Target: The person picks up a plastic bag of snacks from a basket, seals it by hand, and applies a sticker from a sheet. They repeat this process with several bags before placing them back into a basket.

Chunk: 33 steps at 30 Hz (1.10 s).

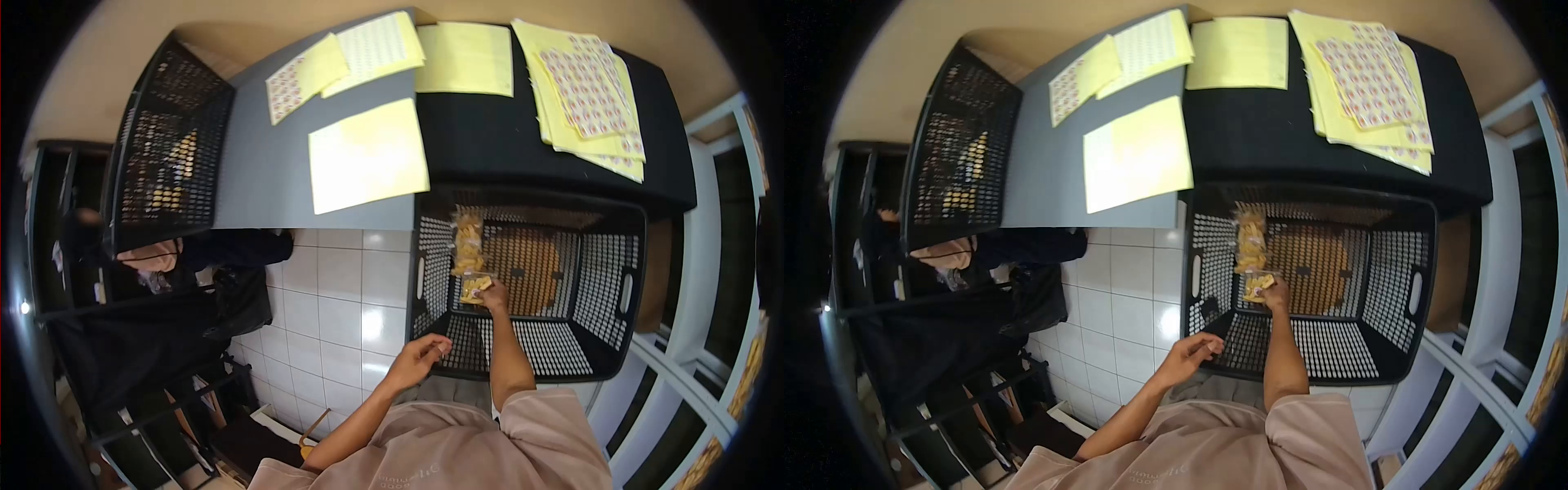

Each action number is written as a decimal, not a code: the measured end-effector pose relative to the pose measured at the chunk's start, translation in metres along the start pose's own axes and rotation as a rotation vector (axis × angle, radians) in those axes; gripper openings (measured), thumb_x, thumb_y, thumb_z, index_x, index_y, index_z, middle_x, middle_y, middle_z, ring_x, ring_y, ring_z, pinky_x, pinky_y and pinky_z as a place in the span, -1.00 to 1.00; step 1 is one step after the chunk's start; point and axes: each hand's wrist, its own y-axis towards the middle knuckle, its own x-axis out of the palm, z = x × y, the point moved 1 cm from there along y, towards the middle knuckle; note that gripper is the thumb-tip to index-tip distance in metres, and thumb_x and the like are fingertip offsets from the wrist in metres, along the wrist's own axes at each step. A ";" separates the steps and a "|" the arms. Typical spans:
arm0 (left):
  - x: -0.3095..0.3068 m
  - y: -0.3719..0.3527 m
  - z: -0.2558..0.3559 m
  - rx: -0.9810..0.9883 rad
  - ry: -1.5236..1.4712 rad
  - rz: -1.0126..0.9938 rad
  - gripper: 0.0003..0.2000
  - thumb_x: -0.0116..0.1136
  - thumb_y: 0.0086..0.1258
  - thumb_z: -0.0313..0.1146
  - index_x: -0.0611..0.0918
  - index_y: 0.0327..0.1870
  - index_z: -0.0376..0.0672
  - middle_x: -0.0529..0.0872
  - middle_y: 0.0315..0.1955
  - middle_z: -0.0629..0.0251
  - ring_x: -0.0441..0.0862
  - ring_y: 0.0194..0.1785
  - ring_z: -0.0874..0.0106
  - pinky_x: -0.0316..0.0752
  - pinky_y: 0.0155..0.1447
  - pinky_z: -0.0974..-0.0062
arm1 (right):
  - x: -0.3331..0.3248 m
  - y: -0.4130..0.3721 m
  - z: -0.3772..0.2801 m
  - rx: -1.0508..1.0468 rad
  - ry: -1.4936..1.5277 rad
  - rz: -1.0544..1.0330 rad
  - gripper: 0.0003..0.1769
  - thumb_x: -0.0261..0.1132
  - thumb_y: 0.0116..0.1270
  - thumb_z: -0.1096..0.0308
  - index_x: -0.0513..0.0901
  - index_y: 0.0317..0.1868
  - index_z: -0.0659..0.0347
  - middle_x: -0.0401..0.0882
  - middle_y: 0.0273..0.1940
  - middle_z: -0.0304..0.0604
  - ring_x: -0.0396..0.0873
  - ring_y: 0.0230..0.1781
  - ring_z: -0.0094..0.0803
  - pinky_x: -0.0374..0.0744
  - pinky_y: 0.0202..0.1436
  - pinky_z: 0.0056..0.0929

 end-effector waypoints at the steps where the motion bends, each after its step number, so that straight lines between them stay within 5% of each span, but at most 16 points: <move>1: 0.003 0.002 -0.001 0.016 0.013 -0.002 -0.77 0.04 0.57 -0.33 0.60 0.07 -0.27 0.72 -0.10 0.27 0.61 0.02 0.54 0.47 0.12 0.60 | 0.006 0.005 -0.003 -0.035 -0.022 0.111 -0.46 0.52 0.18 0.32 0.55 0.16 0.15 0.58 0.13 -0.10 0.57 0.12 -0.23 0.54 0.22 -0.25; 3: 0.000 -0.009 0.009 0.061 -0.022 0.020 -0.76 0.03 0.57 -0.33 0.61 0.06 -0.29 0.73 -0.14 0.31 0.59 -0.10 0.59 0.48 0.02 0.61 | 0.015 -0.006 -0.026 -0.110 -0.052 0.224 -0.51 0.49 0.21 0.38 0.56 0.14 0.20 0.64 0.03 -0.10 0.63 0.02 -0.29 0.58 0.17 -0.31; 7: -0.016 -0.018 0.003 0.094 0.009 0.055 -0.76 0.05 0.56 -0.33 0.62 0.05 -0.28 0.74 -0.14 0.30 0.60 -0.09 0.58 0.49 0.02 0.61 | 0.024 -0.010 -0.047 -0.084 0.540 0.060 -0.45 0.44 0.21 0.45 0.49 0.21 0.24 0.52 0.21 -0.06 0.49 0.23 -0.16 0.46 0.35 -0.21; 9: -0.022 -0.023 0.001 0.055 -0.005 0.062 -0.74 0.08 0.55 -0.28 0.62 0.08 -0.26 0.72 -0.09 0.32 0.63 0.02 0.54 0.51 0.05 0.55 | 0.015 -0.035 -0.054 -0.170 0.195 0.181 -0.44 0.43 0.20 0.46 0.50 0.23 0.21 0.53 0.20 -0.07 0.52 0.20 -0.19 0.54 0.25 -0.28; 13: -0.046 -0.031 -0.004 0.120 -0.007 0.082 -0.75 0.09 0.54 -0.32 0.62 0.08 -0.26 0.73 -0.11 0.28 0.64 -0.01 0.53 0.52 0.03 0.56 | 0.008 -0.032 -0.036 -0.180 0.239 0.219 -0.27 0.41 0.25 0.42 0.31 0.39 0.26 0.39 0.33 0.06 0.40 0.33 -0.11 0.51 0.31 -0.22; 14: -0.052 -0.034 -0.005 0.181 -0.037 0.125 -0.74 0.12 0.52 -0.28 0.63 0.06 -0.25 0.74 -0.17 0.29 0.64 -0.12 0.56 0.50 -0.07 0.62 | -0.002 -0.054 -0.039 -0.179 0.367 0.177 -0.27 0.41 0.24 0.43 0.30 0.39 0.29 0.40 0.30 0.12 0.47 0.25 -0.07 0.60 0.20 -0.18; 15: -0.060 -0.036 -0.007 0.216 -0.040 0.152 -0.74 0.12 0.52 -0.28 0.63 0.06 -0.25 0.74 -0.17 0.29 0.64 -0.12 0.56 0.50 -0.07 0.62 | -0.011 -0.060 -0.034 -0.168 0.298 0.170 -0.49 0.33 0.33 0.43 0.43 0.25 0.32 0.53 0.15 0.05 0.61 -0.09 -0.24 0.64 -0.23 -0.36; 16: -0.071 -0.037 -0.012 0.207 -0.056 0.182 -0.75 0.12 0.52 -0.29 0.63 0.06 -0.25 0.73 -0.17 0.30 0.65 -0.11 0.56 0.51 -0.07 0.62 | -0.019 -0.047 -0.023 -0.107 0.191 0.089 -0.82 0.23 0.39 0.46 0.48 -0.06 0.32 0.57 -0.26 -0.04 0.54 -0.40 -0.32 0.56 -0.42 -0.36; 17: -0.083 -0.038 -0.018 0.198 -0.076 0.212 -0.75 0.11 0.53 -0.29 0.63 0.06 -0.25 0.73 -0.17 0.30 0.66 -0.11 0.55 0.51 -0.08 0.61 | -0.025 -0.062 -0.017 -0.043 0.345 0.115 -0.89 0.15 0.42 0.48 0.39 -0.29 0.26 0.37 -0.50 -0.17 0.37 -0.56 -0.42 0.49 -0.50 -0.40; 19: -0.111 -0.038 -0.043 0.205 -0.076 0.267 -0.76 0.09 0.53 -0.31 0.62 0.05 -0.25 0.73 -0.18 0.30 0.68 -0.10 0.52 0.56 -0.02 0.56 | -0.048 -0.073 -0.005 0.033 0.362 0.006 -0.88 0.11 0.47 0.50 0.39 -0.29 0.30 0.36 -0.53 -0.19 0.29 -0.64 -0.42 0.45 -0.54 -0.41; 21: -0.144 -0.040 -0.071 0.189 -0.022 0.328 -0.79 0.09 0.53 -0.36 0.62 0.02 -0.29 0.73 -0.22 0.23 0.69 -0.14 0.49 0.59 0.00 0.53 | -0.058 -0.071 -0.005 0.204 0.102 0.237 -0.89 0.05 0.50 0.52 0.43 -0.25 0.34 0.36 -0.54 -0.19 0.29 -0.64 -0.41 0.44 -0.56 -0.38; 24: -0.206 -0.043 -0.167 0.035 0.076 0.470 -0.80 0.11 0.43 -0.40 0.66 -0.02 -0.26 0.76 -0.23 0.18 0.72 -0.16 0.39 0.64 -0.06 0.43 | -0.074 -0.061 0.013 0.321 0.132 0.452 -0.86 0.08 0.48 0.42 0.53 -0.13 0.32 0.56 -0.39 -0.05 0.56 -0.54 -0.29 0.62 -0.51 -0.35; 26: -0.247 -0.054 -0.235 -0.187 0.224 0.569 -0.71 0.19 0.31 -0.21 0.70 -0.07 -0.18 0.79 -0.27 0.11 0.75 -0.22 0.36 0.65 -0.12 0.44 | -0.073 -0.063 0.013 0.240 0.171 0.447 -0.86 0.09 0.48 0.42 0.53 -0.10 0.30 0.57 -0.38 -0.05 0.57 -0.52 -0.28 0.63 -0.49 -0.34; 28: -0.272 -0.080 -0.272 -0.394 0.072 0.604 -0.71 0.16 0.30 -0.18 0.71 -0.09 -0.15 0.78 -0.32 0.18 0.74 -0.35 0.34 0.67 -0.28 0.37 | -0.071 -0.068 0.011 0.126 0.257 0.418 -0.86 0.11 0.48 0.41 0.53 -0.06 0.26 0.59 -0.34 -0.06 0.59 -0.47 -0.26 0.64 -0.45 -0.32; 33: -0.319 -0.144 -0.327 -0.658 -0.291 0.637 -0.68 0.00 0.49 -0.24 0.59 0.18 -0.11 0.72 -0.05 0.11 0.72 -0.13 0.25 0.66 -0.12 0.24 | -0.065 -0.094 -0.001 -0.146 0.475 0.336 -0.81 0.15 0.47 0.37 0.53 0.04 0.17 0.64 -0.24 -0.07 0.63 -0.36 -0.21 0.68 -0.35 -0.27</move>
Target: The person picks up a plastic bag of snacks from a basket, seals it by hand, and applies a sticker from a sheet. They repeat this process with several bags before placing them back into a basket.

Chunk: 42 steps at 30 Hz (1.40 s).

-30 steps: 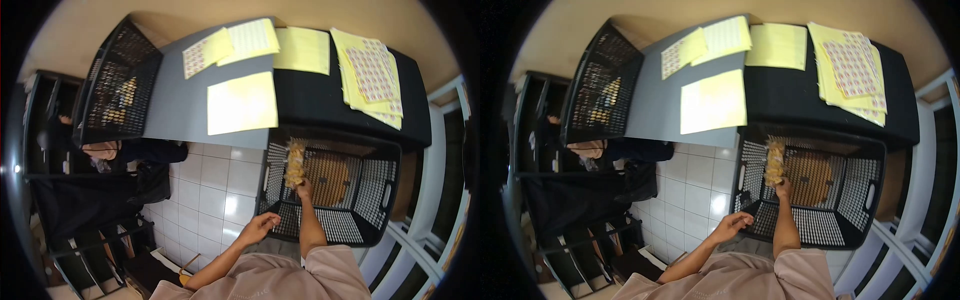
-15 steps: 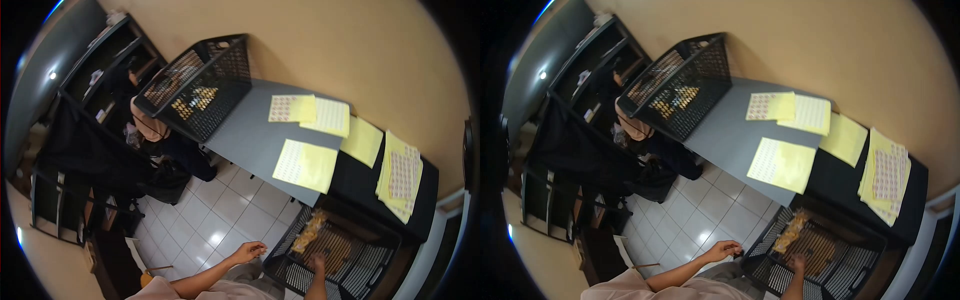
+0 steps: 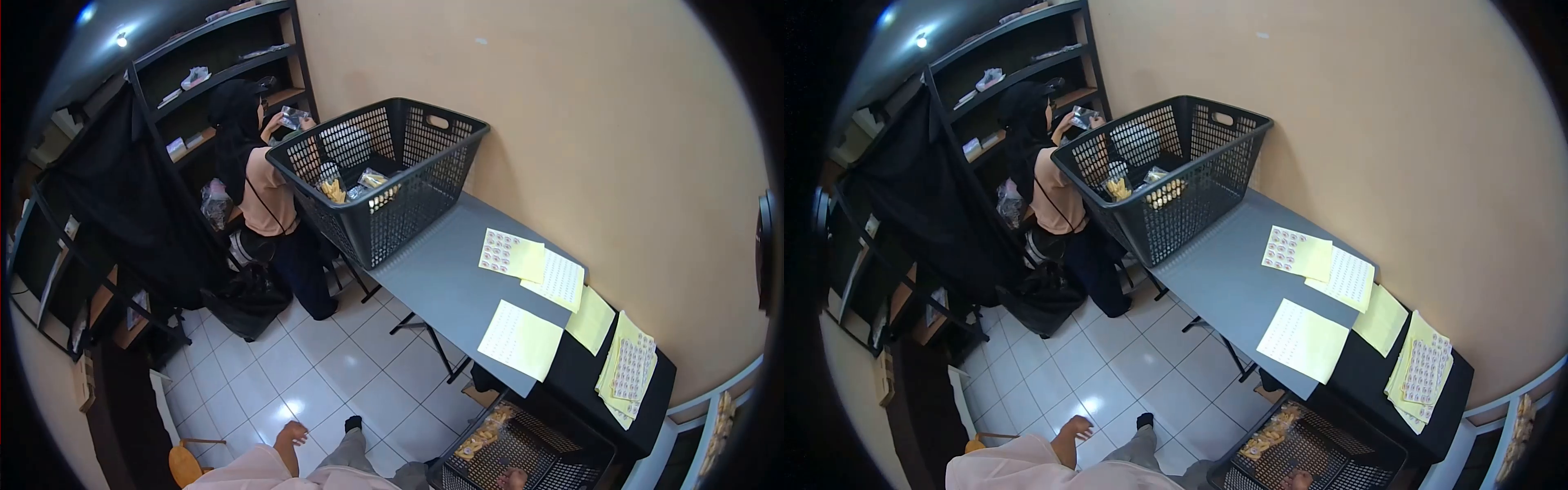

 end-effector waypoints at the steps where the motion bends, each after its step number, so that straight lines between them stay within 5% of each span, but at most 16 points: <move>1: -0.017 0.006 -0.006 -0.037 0.002 -0.021 -0.65 -0.02 0.50 -0.26 0.54 0.24 -0.12 0.70 -0.01 0.12 0.72 -0.10 0.25 0.66 -0.11 0.22 | 0.001 -0.007 -0.004 -0.037 0.054 -0.019 -0.79 0.16 0.47 0.37 0.54 0.06 0.15 0.64 -0.22 -0.08 0.64 -0.34 -0.20 0.68 -0.33 -0.26; 4: -0.066 0.025 -0.004 -0.116 -0.078 -0.031 -0.65 -0.02 0.50 -0.27 0.53 0.24 -0.13 0.68 0.05 0.14 0.72 -0.09 0.25 0.66 -0.11 0.23 | 0.007 -0.041 -0.018 -0.125 0.173 -0.040 -0.76 0.18 0.47 0.35 0.54 0.11 0.11 0.66 -0.19 -0.08 0.66 -0.29 -0.18 0.69 -0.30 -0.24; 6: -0.092 0.050 0.008 -0.061 -0.147 -0.009 -0.75 0.04 0.46 -0.28 0.58 0.06 -0.17 0.72 -0.05 0.14 0.72 -0.11 0.25 0.65 -0.12 0.25 | 0.029 -0.084 -0.048 -0.270 0.327 0.116 -0.90 0.18 0.42 0.47 0.65 -0.25 0.19 0.65 -0.25 -0.11 0.58 -0.45 -0.24 0.64 -0.35 -0.31; 7: -0.104 0.061 0.024 -0.003 -0.146 0.020 -0.77 0.04 0.46 -0.30 0.59 0.03 -0.17 0.73 -0.10 0.15 0.72 -0.16 0.26 0.65 -0.16 0.27 | 0.052 -0.128 -0.072 -0.332 0.376 0.243 -0.70 0.23 0.47 0.21 0.60 -0.41 0.18 0.57 -0.45 -0.18 0.48 -0.57 -0.36 0.55 -0.45 -0.38; 10: -0.136 0.097 0.075 0.254 -0.177 0.007 -0.82 0.03 0.46 -0.34 0.63 -0.06 -0.16 0.74 -0.25 0.20 0.70 -0.29 0.35 0.62 -0.28 0.37 | 0.065 -0.092 -0.058 -0.420 0.512 0.368 -0.91 0.09 0.44 0.44 0.53 -0.15 0.21 0.55 -0.42 -0.14 0.49 -0.59 -0.40 0.51 -0.61 -0.48; 12: -0.152 0.095 0.122 0.493 -0.241 0.052 -0.80 0.11 0.49 -0.23 0.64 -0.10 -0.16 0.73 -0.31 0.27 0.69 -0.34 0.45 0.60 -0.33 0.42 | 0.101 -0.129 -0.080 -0.359 0.466 0.471 -0.93 0.10 0.39 0.47 0.51 -0.19 0.14 0.51 -0.46 -0.21 0.42 -0.62 -0.50 0.42 -0.65 -0.58; 18: -0.221 -0.021 0.275 1.020 -0.505 0.134 -0.78 0.07 0.54 -0.28 0.62 0.00 -0.23 0.74 -0.25 0.25 0.72 -0.19 0.44 0.60 -0.22 0.49 | 0.167 -0.167 -0.142 -0.521 0.556 0.395 -0.96 0.21 0.41 0.39 0.55 -0.17 0.14 0.42 -0.57 -0.28 0.38 -0.68 -0.57 0.31 -0.72 -0.62; 24: -0.273 -0.149 0.378 1.427 -0.580 0.185 -0.78 0.06 0.54 -0.35 0.60 0.05 -0.26 0.73 -0.22 0.21 0.70 -0.13 0.43 0.59 -0.13 0.51 | 0.193 -0.247 -0.255 -0.698 0.468 0.398 -0.79 0.28 0.43 0.25 0.56 -0.23 0.24 0.32 -0.72 -0.34 0.13 -0.88 -0.65 0.08 -0.87 -0.62; 30: -0.279 -0.220 0.434 1.649 -0.698 0.274 -0.80 0.05 0.53 -0.43 0.59 0.03 -0.32 0.73 -0.25 0.21 0.67 -0.16 0.47 0.54 -0.07 0.55 | 0.224 -0.292 -0.387 -1.051 0.485 0.133 -0.72 0.17 0.52 0.25 0.48 -0.38 0.19 0.28 -0.67 -0.43 0.04 -0.86 -0.79 0.00 -0.89 -0.67; 34: -0.284 -0.245 0.466 1.795 -0.767 0.451 -0.83 0.03 0.52 -0.46 0.61 -0.05 -0.36 0.73 -0.30 0.18 0.66 -0.22 0.47 0.54 -0.07 0.55 | 0.282 -0.344 -0.504 -1.257 0.255 0.056 -0.75 0.19 0.51 0.27 0.54 -0.35 0.20 0.29 -0.63 -0.44 0.06 -0.76 -0.82 -0.02 -0.74 -0.70; 38: -0.311 -0.268 0.507 2.097 -0.720 0.639 -0.79 0.03 0.53 -0.39 0.60 -0.16 -0.39 0.71 -0.32 0.09 0.65 -0.30 0.46 0.52 -0.14 0.55 | 0.377 -0.448 -0.581 -1.559 -0.108 -0.097 -0.86 0.27 0.40 0.39 0.60 -0.27 0.30 0.38 -0.60 -0.43 0.24 -0.64 -0.74 0.16 -0.59 -0.64; 42: -0.342 -0.274 0.553 2.121 -0.592 0.633 -0.78 0.06 0.48 -0.43 0.63 -0.34 -0.39 0.71 -0.35 0.08 0.65 -0.35 0.40 0.53 -0.20 0.52 | 0.483 -0.540 -0.622 -1.904 -0.709 -0.543 -0.89 0.33 0.24 0.49 0.59 -0.25 0.31 0.45 -0.60 -0.21 0.38 -0.66 -0.55 0.28 -0.54 -0.57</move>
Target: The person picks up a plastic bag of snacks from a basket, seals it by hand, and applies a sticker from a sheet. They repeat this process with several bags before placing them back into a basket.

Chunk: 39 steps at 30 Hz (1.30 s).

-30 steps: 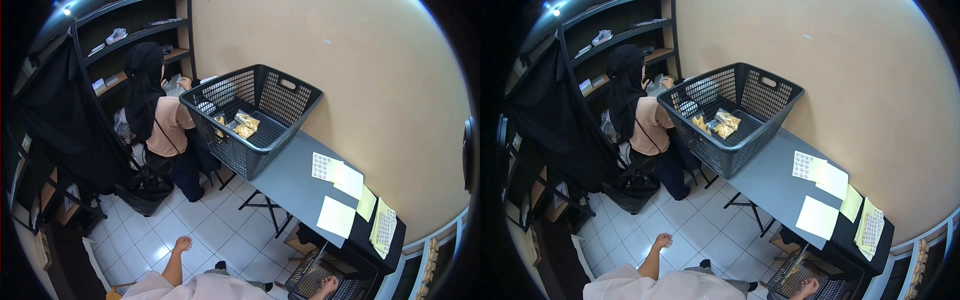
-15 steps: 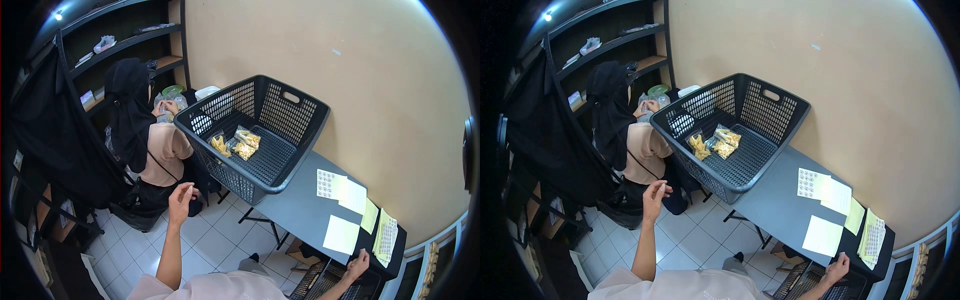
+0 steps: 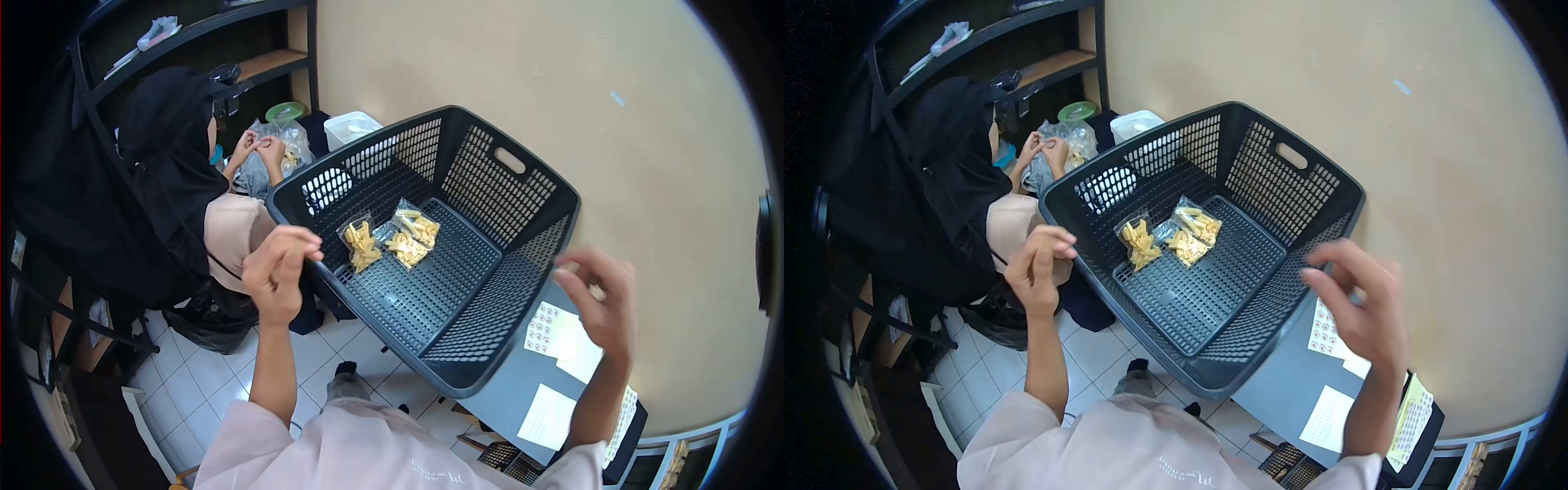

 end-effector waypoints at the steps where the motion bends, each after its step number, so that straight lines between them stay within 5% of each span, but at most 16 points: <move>1: 0.001 0.012 -0.009 -0.019 0.034 -0.062 -0.77 0.05 0.50 -0.42 0.63 -0.34 -0.40 0.70 -0.36 0.08 0.64 -0.33 0.41 0.52 -0.22 0.52 | 0.013 0.028 -0.007 -0.005 -0.014 -0.163 -0.87 0.33 0.24 0.47 0.60 -0.22 0.30 0.49 -0.58 -0.15 0.46 -0.62 -0.43 0.36 -0.51 -0.47; 3: 0.006 0.031 -0.026 -0.029 0.076 -0.191 -0.83 0.12 0.43 -0.48 0.64 -0.35 -0.42 0.69 -0.40 0.12 0.64 -0.34 0.41 0.50 -0.27 0.51 | 0.040 0.079 -0.018 -0.011 -0.041 -0.321 -0.85 0.33 0.24 0.45 0.62 -0.18 0.29 0.54 -0.56 -0.08 0.53 -0.59 -0.31 0.43 -0.48 -0.36; 5: 0.016 0.045 -0.038 -0.006 0.220 -0.264 -0.94 0.22 0.27 -0.54 0.67 -0.35 -0.37 0.70 -0.44 0.14 0.65 -0.41 0.32 0.52 -0.30 0.44 | 0.080 0.127 -0.017 -0.089 -0.313 -0.752 -0.74 0.34 0.26 0.38 0.66 -0.06 0.26 0.67 -0.42 0.02 0.67 -0.39 -0.09 0.59 -0.26 -0.16; 7: 0.019 0.047 -0.037 -0.038 0.274 -0.320 -0.95 0.26 0.21 -0.55 0.69 -0.35 -0.33 0.71 -0.46 0.14 0.66 -0.42 0.25 0.53 -0.29 0.41 | 0.129 0.170 0.002 0.017 -0.352 -0.933 -0.65 0.33 0.27 0.35 0.66 0.06 0.22 0.72 -0.29 0.07 0.71 -0.20 -0.03 0.63 -0.01 -0.12; 9: 0.019 0.044 -0.040 -0.057 0.234 -0.321 -0.91 0.33 0.22 -0.41 0.70 -0.35 -0.23 0.72 -0.48 0.22 0.68 -0.40 0.24 0.55 -0.31 0.37 | 0.195 0.206 0.059 0.001 -0.391 -1.097 -0.62 0.27 0.27 0.36 0.66 0.11 0.15 0.73 -0.27 0.03 0.73 -0.35 -0.20 0.70 -0.24 -0.27; 11: 0.017 0.046 -0.041 -0.085 0.195 -0.346 -0.93 0.31 0.20 -0.46 0.70 -0.38 -0.25 0.73 -0.48 0.20 0.69 -0.41 0.24 0.54 -0.30 0.38 | 0.230 0.238 0.062 0.273 -0.505 -1.290 -0.54 0.26 0.21 0.39 0.64 0.17 0.12 0.73 -0.26 -0.07 0.71 -0.42 -0.25 0.69 -0.39 -0.36; 16: 0.011 0.050 -0.045 -0.113 0.119 -0.442 -0.95 0.32 0.15 -0.48 0.71 -0.41 -0.23 0.72 -0.52 0.22 0.69 -0.43 0.28 0.52 -0.32 0.39 | 0.334 0.234 0.127 0.447 -0.324 -1.095 -0.55 0.29 0.17 0.40 0.66 0.12 0.16 0.73 -0.17 0.01 0.74 -0.30 -0.18 0.70 -0.31 -0.26; 18: 0.008 0.051 -0.047 -0.078 0.089 -0.483 -0.96 0.33 0.15 -0.46 0.71 -0.42 -0.20 0.72 -0.53 0.25 0.69 -0.42 0.31 0.48 -0.35 0.42 | 0.378 0.209 0.153 0.117 -0.662 -0.773 -0.70 0.24 0.24 0.39 0.72 -0.02 0.13 0.73 -0.15 -0.03 0.74 -0.20 -0.16 0.69 -0.22 -0.21; 23: 0.008 0.049 -0.046 -0.056 0.066 -0.557 -0.97 0.33 0.13 -0.46 0.71 -0.45 -0.18 0.73 -0.52 0.31 0.69 -0.42 0.35 0.44 -0.38 0.45 | 0.409 0.172 0.163 0.191 -0.660 -0.514 -0.74 0.09 0.40 0.29 0.73 -0.22 0.08 0.72 -0.33 -0.12 0.74 -0.28 -0.18 0.67 -0.27 -0.20; 30: 0.004 0.048 -0.048 -0.046 0.027 -0.602 -0.94 0.35 0.13 -0.44 0.73 -0.39 -0.17 0.71 -0.53 0.32 0.69 -0.42 0.39 0.46 -0.34 0.47 | 0.381 0.187 0.176 0.209 -0.623 -0.475 -0.83 0.20 0.24 0.37 0.73 -0.33 0.19 0.73 -0.33 -0.05 0.74 -0.27 -0.15 0.70 -0.23 -0.18; 32: 0.003 0.045 -0.046 -0.075 0.027 -0.582 -0.97 0.30 0.09 -0.52 0.71 -0.45 -0.23 0.72 -0.54 0.25 0.69 -0.44 0.31 0.46 -0.33 0.42 | 0.334 0.207 0.163 0.278 -0.717 -0.419 -0.82 0.26 0.19 0.38 0.75 -0.27 0.22 0.74 -0.26 0.01 0.74 -0.19 -0.12 0.70 -0.12 -0.21; 35: 0.001 0.045 -0.044 -0.085 0.022 -0.587 -0.97 0.30 0.09 -0.52 0.71 -0.45 -0.25 0.72 -0.55 0.22 0.69 -0.44 0.29 0.46 -0.33 0.41 | 0.248 0.240 0.147 0.292 -0.738 -0.671 -0.76 0.30 0.15 0.42 0.77 -0.16 0.22 0.73 -0.18 0.09 0.71 -0.12 -0.06 0.68 0.01 -0.23; 39: 0.004 0.046 -0.042 -0.081 0.034 -0.586 -0.98 0.29 0.09 -0.53 0.70 -0.46 -0.26 0.72 -0.55 0.22 0.68 -0.44 0.28 0.47 -0.32 0.40 | 0.113 0.245 0.088 0.229 -0.509 -0.438 -0.88 0.30 0.08 0.48 0.69 -0.33 0.25 0.66 -0.46 -0.03 0.66 -0.36 -0.17 0.59 -0.24 -0.19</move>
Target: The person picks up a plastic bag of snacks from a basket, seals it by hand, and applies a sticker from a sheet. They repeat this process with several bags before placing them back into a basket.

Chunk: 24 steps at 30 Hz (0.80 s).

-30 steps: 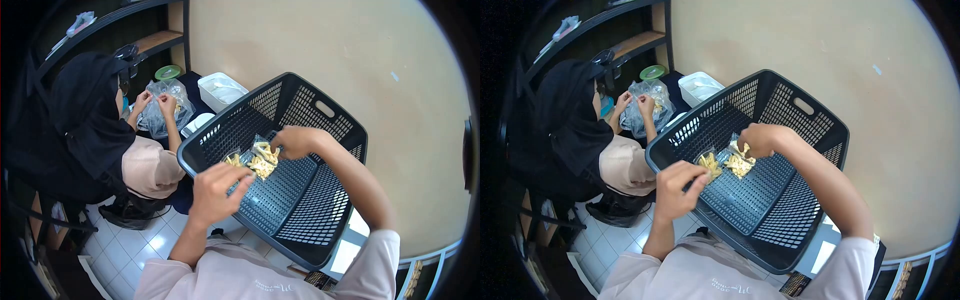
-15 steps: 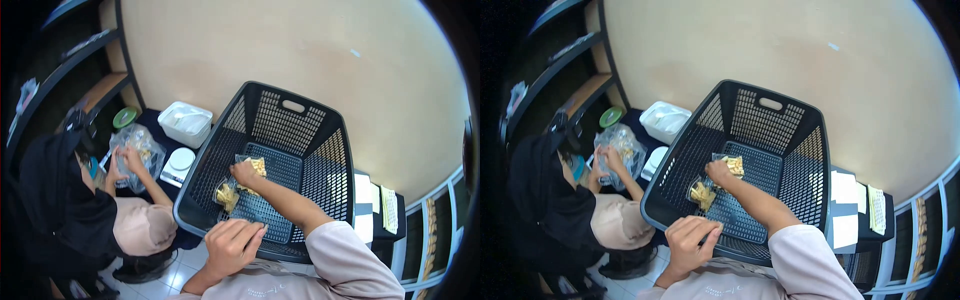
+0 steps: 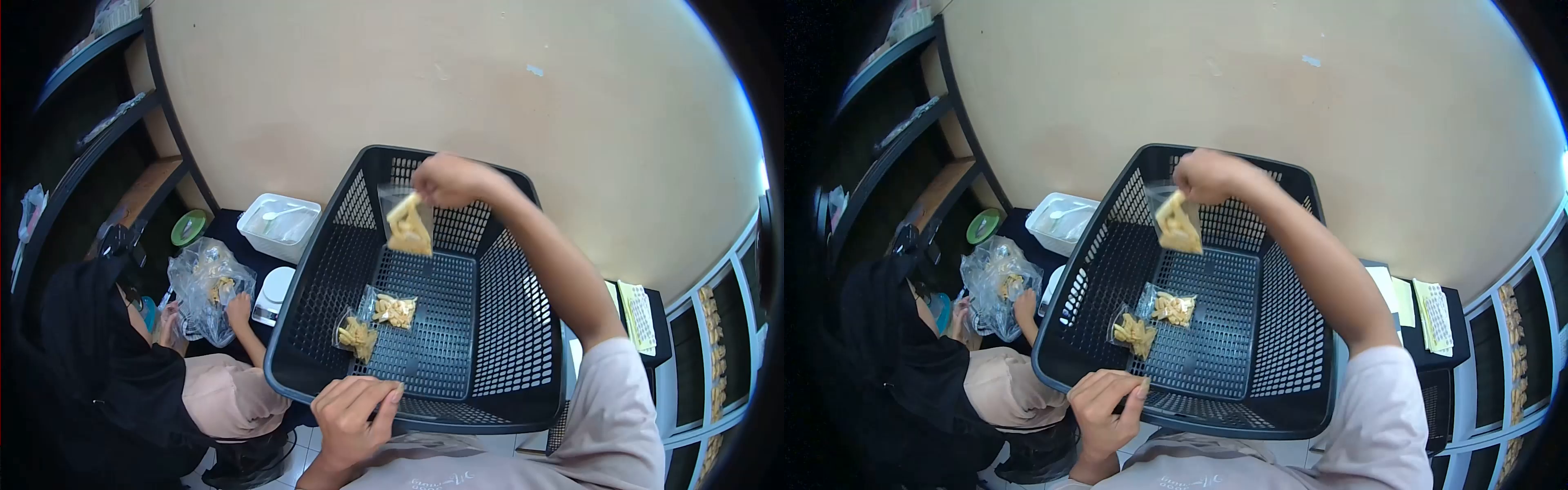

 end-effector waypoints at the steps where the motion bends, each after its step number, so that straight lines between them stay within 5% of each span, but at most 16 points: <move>1: 0.000 -0.001 -0.002 0.011 0.018 0.014 -0.98 0.31 0.09 -0.52 0.71 -0.45 -0.23 0.72 -0.55 0.24 0.69 -0.44 0.30 0.46 -0.34 0.42 | -0.019 -0.019 0.004 -0.001 0.136 0.093 -0.91 0.29 0.08 0.49 0.65 -0.36 0.28 0.63 -0.52 -0.05 0.63 -0.42 -0.19 0.56 -0.30 -0.20; 7: 0.011 -0.003 0.003 -0.024 0.030 0.072 -0.97 0.28 0.09 -0.58 0.70 -0.45 -0.28 0.71 -0.54 0.17 0.67 -0.46 0.24 0.51 -0.33 0.39 | -0.054 -0.105 0.014 0.009 0.189 0.277 -0.94 0.20 0.17 0.60 0.59 -0.33 0.35 0.60 -0.55 -0.06 0.57 -0.53 -0.30 0.50 -0.40 -0.30; 9: 0.012 -0.004 0.007 -0.127 0.050 0.077 -0.97 0.25 0.12 -0.62 0.69 -0.43 -0.33 0.71 -0.53 0.14 0.68 -0.45 0.23 0.52 -0.32 0.40 | -0.043 -0.125 0.027 -0.095 0.133 0.148 -0.98 0.20 0.21 0.60 0.56 -0.34 0.35 0.61 -0.52 -0.07 0.59 -0.52 -0.32 0.51 -0.40 -0.30; 13: 0.010 0.007 0.026 -0.194 -0.104 0.024 -0.97 0.22 0.21 -0.63 0.68 -0.40 -0.40 0.71 -0.51 0.08 0.69 -0.44 0.31 0.51 -0.33 0.48 | -0.045 -0.164 0.058 -0.202 0.227 0.279 -0.95 0.20 0.21 0.62 0.49 -0.36 0.34 0.57 -0.54 -0.09 0.59 -0.52 -0.29 0.52 -0.40 -0.35; 21: 0.072 0.091 0.132 0.237 0.141 -0.198 -0.95 0.29 0.19 -0.61 0.68 -0.34 -0.36 0.71 -0.43 0.12 0.68 -0.37 0.28 0.55 -0.29 0.47 | -0.046 -0.251 0.121 -0.185 0.445 0.378 -0.94 0.21 0.25 0.63 0.49 -0.32 0.32 0.55 -0.54 -0.11 0.60 -0.48 -0.37 0.52 -0.38 -0.44; 24: 0.104 0.119 0.149 0.241 0.129 -0.234 -0.82 0.30 0.25 -0.54 0.67 -0.14 -0.34 0.73 -0.25 0.10 0.72 -0.24 0.33 0.59 -0.23 0.50 | -0.045 -0.271 0.133 -0.228 0.429 0.316 -0.96 0.20 0.27 0.60 0.50 -0.32 0.33 0.56 -0.52 -0.08 0.55 -0.53 -0.30 0.46 -0.41 -0.35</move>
